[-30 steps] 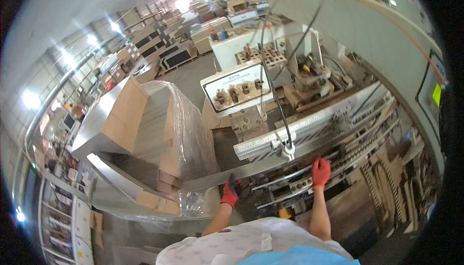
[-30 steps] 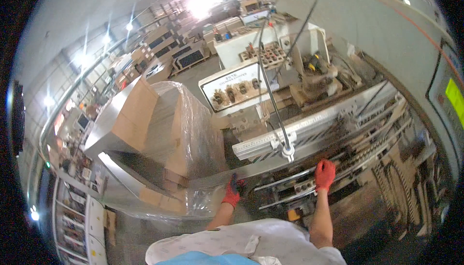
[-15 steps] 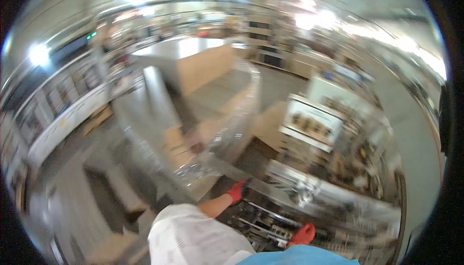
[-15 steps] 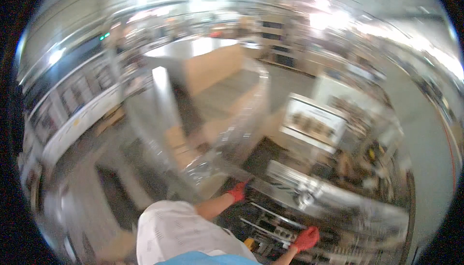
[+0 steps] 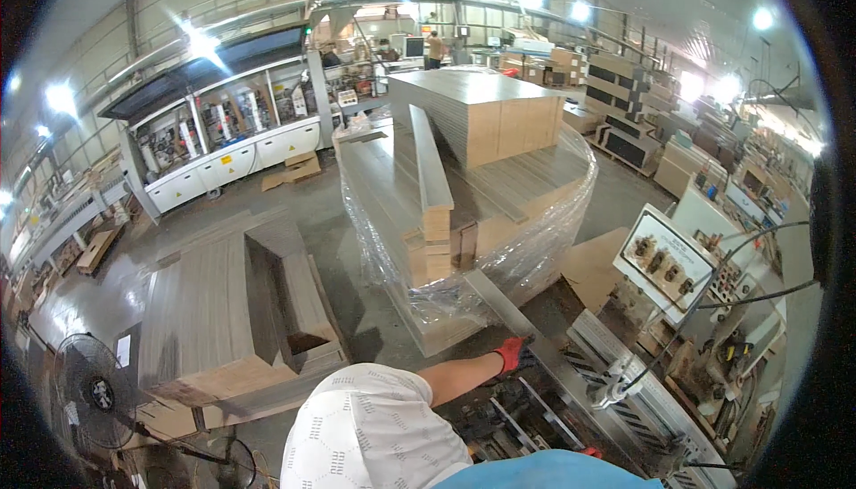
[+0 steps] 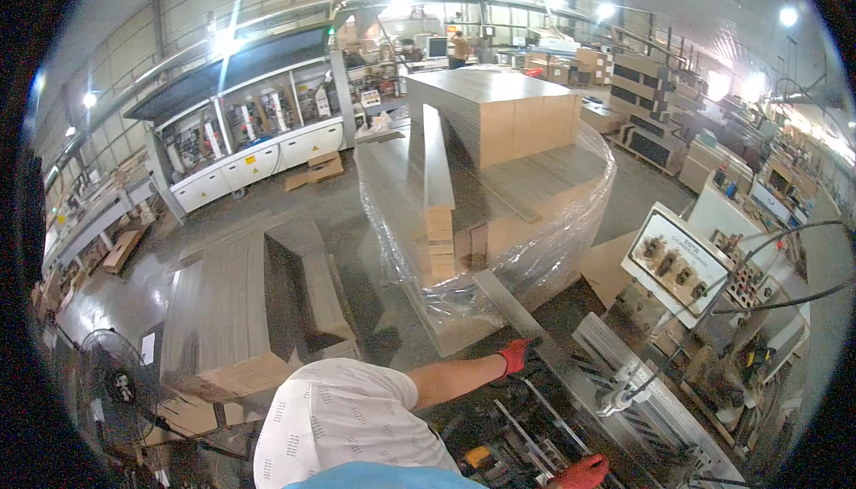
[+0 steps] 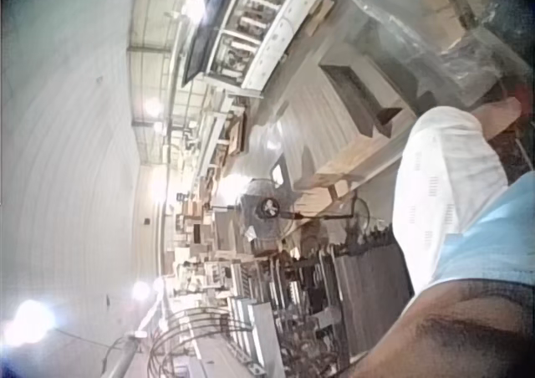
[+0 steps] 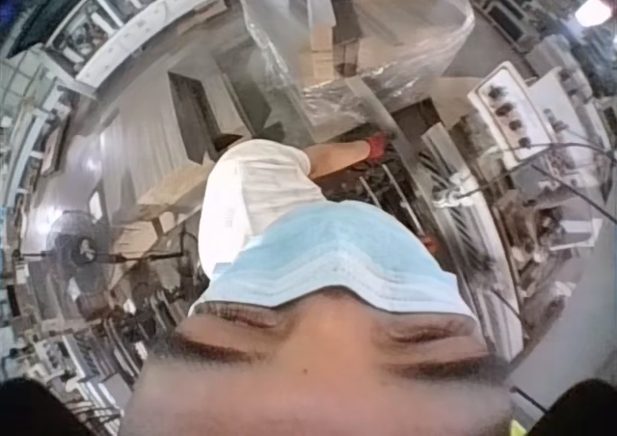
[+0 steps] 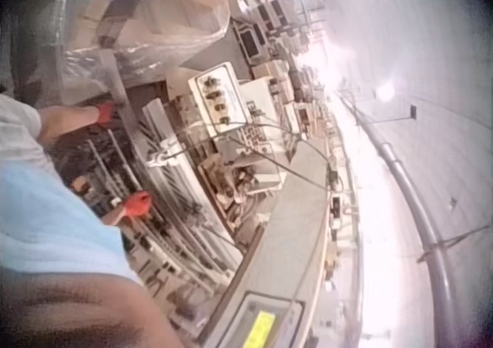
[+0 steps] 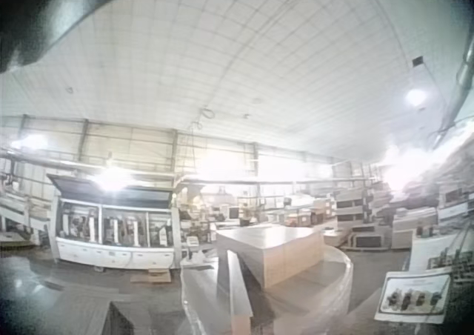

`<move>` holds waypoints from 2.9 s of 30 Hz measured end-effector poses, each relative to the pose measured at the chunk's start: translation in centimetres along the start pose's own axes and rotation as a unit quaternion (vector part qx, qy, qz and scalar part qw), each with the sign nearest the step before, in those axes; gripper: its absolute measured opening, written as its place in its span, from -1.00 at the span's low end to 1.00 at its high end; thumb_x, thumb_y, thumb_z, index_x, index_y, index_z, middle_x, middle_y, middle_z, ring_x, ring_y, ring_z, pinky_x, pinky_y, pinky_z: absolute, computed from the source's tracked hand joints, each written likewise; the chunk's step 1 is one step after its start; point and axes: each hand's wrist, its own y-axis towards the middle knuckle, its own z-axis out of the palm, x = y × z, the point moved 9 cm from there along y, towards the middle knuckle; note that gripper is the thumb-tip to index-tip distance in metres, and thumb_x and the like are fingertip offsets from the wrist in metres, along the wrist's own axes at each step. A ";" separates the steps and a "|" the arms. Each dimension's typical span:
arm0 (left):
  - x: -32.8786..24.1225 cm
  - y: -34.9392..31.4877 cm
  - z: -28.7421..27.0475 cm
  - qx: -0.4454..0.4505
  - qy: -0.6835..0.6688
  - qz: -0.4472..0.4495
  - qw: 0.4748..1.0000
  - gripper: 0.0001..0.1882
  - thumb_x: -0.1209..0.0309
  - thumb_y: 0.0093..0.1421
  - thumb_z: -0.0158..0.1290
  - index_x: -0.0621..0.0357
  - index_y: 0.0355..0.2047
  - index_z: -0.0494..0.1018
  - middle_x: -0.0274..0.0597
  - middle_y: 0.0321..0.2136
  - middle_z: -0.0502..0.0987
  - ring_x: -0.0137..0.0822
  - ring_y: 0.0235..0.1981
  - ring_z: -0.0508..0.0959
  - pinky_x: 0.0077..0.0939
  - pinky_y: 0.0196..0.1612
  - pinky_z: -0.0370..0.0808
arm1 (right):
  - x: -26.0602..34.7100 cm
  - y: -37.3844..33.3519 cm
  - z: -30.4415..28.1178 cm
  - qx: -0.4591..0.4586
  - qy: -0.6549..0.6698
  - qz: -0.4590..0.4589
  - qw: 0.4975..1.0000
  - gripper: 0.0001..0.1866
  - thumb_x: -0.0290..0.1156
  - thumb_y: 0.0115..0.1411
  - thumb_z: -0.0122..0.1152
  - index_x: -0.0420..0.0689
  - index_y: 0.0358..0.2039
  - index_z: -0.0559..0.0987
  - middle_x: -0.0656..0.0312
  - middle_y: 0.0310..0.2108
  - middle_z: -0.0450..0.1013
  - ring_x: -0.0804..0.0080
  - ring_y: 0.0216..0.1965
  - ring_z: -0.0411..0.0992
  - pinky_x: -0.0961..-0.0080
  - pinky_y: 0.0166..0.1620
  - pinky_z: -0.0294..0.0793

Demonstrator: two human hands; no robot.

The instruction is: The person repeatedly picks up wooden strips from a pallet and feeds them one at a time into a woodworking machine.

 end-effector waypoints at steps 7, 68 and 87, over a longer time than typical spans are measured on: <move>0.4 -3.6 3.1 0.096 -0.155 0.027 0.983 -0.63 0.15 0.17 0.04 0.24 -0.25 0.48 -0.06 -0.36 0.54 -0.14 -0.43 0.56 -0.24 -0.42 0.50 | -3.0 1.1 0.0 -0.045 0.000 -0.005 0.999 -0.61 -0.05 0.18 0.01 -0.15 -0.44 0.52 0.03 -0.47 0.42 0.09 -0.49 0.35 0.17 -0.42 0.30; -40.2 -36.3 -29.8 -0.140 0.292 0.739 0.590 -0.13 0.04 -0.15 0.25 0.13 0.14 0.22 0.06 0.14 0.21 0.11 0.15 0.20 -0.04 0.21 0.10 | 27.7 -46.2 19.0 0.636 0.208 -0.380 0.638 -0.67 -0.31 0.17 0.17 -0.16 -0.08 0.49 0.19 -0.09 0.46 0.40 -0.08 0.40 0.44 -0.07 0.40; -36.1 -35.9 -14.3 -0.094 0.448 0.768 0.447 -0.74 0.55 -0.02 -0.01 0.18 -0.25 0.40 0.00 -0.12 0.45 -0.01 -0.04 0.42 -0.20 0.03 0.36 | 31.9 -24.6 7.8 0.592 0.473 -0.263 0.597 -0.59 -0.36 0.13 0.22 -0.14 0.00 0.43 0.19 -0.01 0.40 0.33 0.02 0.34 0.40 0.08 0.31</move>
